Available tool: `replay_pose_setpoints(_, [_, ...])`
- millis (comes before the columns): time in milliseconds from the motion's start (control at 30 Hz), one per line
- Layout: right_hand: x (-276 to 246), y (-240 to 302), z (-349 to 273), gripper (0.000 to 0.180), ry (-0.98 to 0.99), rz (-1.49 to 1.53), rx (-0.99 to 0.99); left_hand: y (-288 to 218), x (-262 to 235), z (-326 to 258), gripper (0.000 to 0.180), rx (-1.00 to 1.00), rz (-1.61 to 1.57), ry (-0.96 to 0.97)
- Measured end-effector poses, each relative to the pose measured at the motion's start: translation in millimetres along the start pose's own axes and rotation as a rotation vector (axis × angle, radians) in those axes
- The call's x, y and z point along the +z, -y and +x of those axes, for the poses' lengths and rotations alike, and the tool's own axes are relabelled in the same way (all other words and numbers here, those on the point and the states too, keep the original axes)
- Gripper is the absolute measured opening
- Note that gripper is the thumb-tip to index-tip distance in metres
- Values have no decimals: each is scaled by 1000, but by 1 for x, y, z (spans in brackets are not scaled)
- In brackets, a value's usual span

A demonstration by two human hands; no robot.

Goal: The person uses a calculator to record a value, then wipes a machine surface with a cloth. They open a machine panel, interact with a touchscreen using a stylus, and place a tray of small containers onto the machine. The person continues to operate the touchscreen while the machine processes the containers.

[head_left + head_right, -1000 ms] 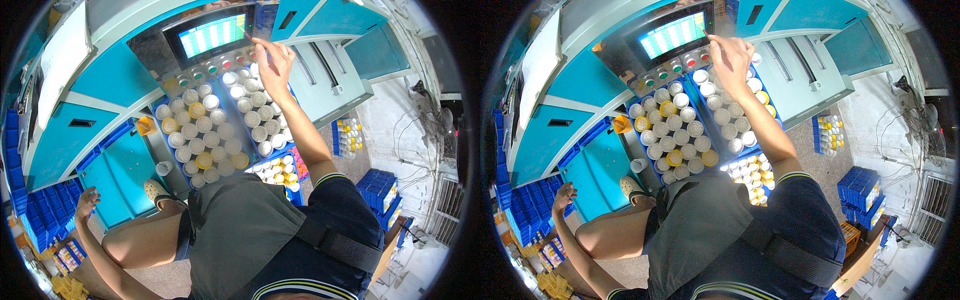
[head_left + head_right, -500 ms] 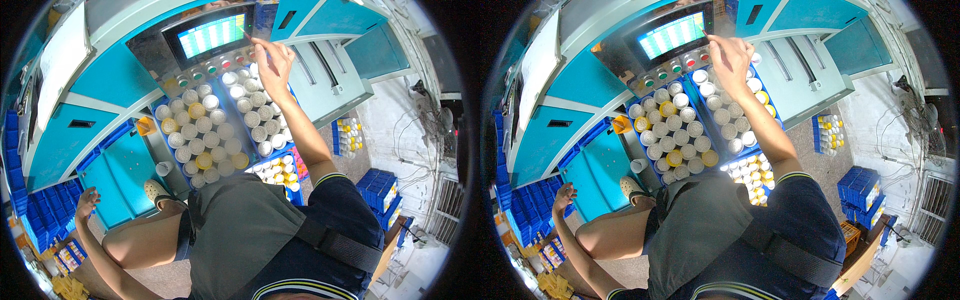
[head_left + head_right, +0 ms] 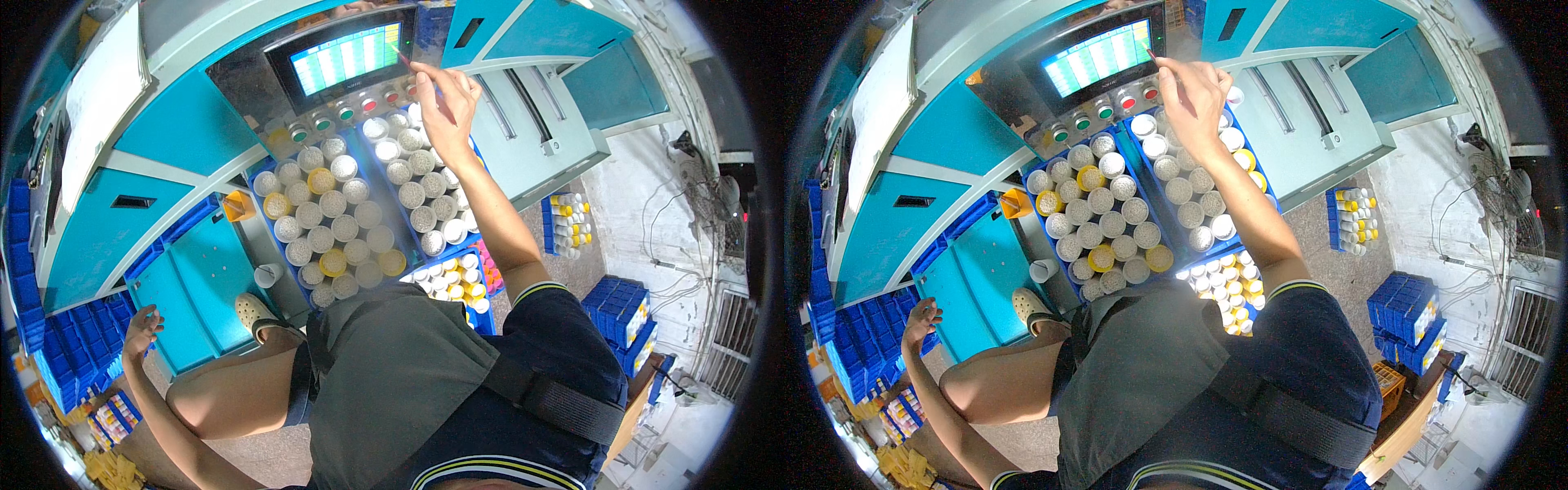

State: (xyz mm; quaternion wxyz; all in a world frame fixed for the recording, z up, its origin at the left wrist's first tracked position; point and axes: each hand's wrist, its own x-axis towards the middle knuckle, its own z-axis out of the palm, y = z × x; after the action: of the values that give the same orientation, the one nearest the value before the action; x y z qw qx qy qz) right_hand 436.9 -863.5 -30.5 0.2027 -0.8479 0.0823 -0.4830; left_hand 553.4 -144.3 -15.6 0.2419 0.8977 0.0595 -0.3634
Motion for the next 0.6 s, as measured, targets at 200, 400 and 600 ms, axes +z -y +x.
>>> replay_pose_setpoints(200, [1,-1,0,17,0,0,3,3,-1,2,85,-4,-30,6])
replay_pose_setpoints(400, [2,-1,0,17,-5,5,4,3,-1,2,85,2,-18,8])
replay_pose_setpoints(600, [1,-1,0,17,3,12,2,5,-1,3,84,19,-5,-6])
